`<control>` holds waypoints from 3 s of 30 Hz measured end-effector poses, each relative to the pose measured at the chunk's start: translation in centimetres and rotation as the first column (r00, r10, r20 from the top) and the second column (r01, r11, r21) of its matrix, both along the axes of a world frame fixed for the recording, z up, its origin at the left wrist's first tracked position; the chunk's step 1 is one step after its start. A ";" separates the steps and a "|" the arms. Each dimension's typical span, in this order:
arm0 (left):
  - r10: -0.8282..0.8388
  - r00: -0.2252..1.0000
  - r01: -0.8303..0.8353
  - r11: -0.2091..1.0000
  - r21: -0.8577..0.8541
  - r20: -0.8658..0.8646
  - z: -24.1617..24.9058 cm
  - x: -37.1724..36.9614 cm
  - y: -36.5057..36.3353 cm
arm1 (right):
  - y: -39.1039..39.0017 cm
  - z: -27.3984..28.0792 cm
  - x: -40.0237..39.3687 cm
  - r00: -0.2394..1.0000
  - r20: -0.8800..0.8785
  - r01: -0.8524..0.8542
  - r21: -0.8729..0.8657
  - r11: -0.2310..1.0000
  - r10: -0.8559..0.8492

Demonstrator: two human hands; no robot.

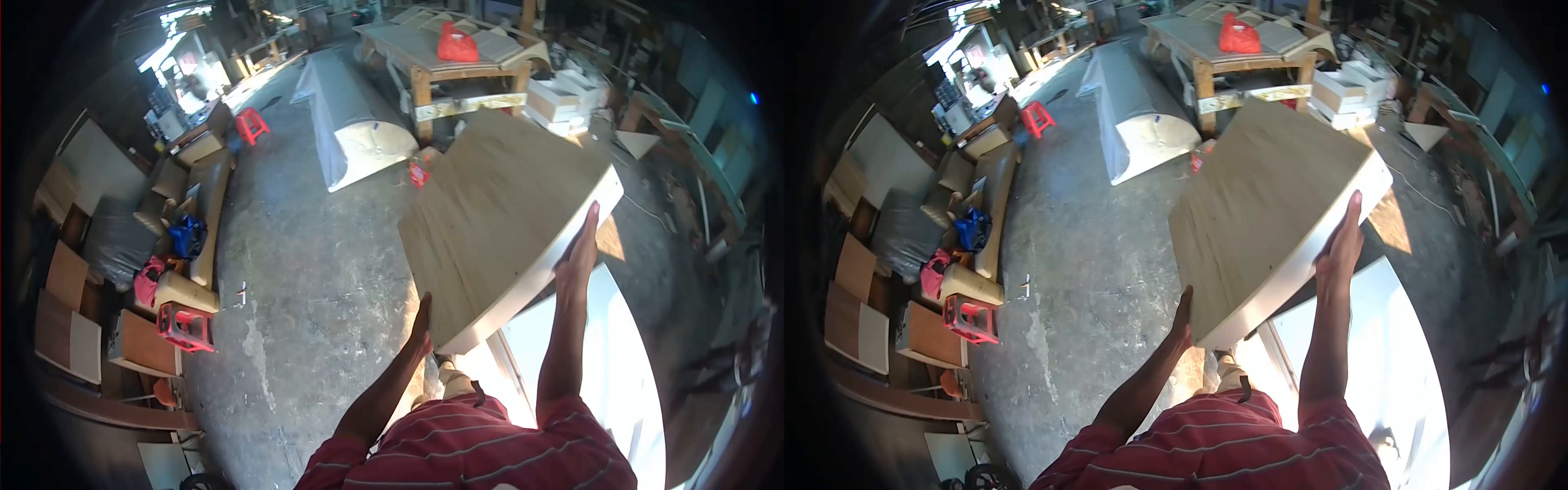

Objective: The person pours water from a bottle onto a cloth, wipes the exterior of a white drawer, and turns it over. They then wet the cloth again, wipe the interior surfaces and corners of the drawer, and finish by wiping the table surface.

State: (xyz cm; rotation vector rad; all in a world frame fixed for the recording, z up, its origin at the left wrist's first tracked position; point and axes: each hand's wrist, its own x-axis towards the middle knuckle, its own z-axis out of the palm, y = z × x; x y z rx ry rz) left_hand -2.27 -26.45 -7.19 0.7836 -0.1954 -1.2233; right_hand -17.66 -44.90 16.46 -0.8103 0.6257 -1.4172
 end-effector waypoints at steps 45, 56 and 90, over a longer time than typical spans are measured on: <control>0.291 -0.457 0.544 0.839 0.005 0.841 28.6 -36.4 -3.0 | 13.6 -10.1 -34.0 0.783 -0.409 0.357 -0.322 0.877 -0.468; 0.276 -0.442 0.439 0.896 -0.063 0.853 24.8 -36.2 1.9 | 17.3 -15.4 -31.4 0.706 -0.397 0.346 -0.530 0.774 -0.587; 0.410 -0.608 0.264 0.912 -0.314 0.679 22.7 -37.3 1.8 | 26.5 -30.6 -61.8 0.116 -0.932 0.206 -0.316 0.926 -0.343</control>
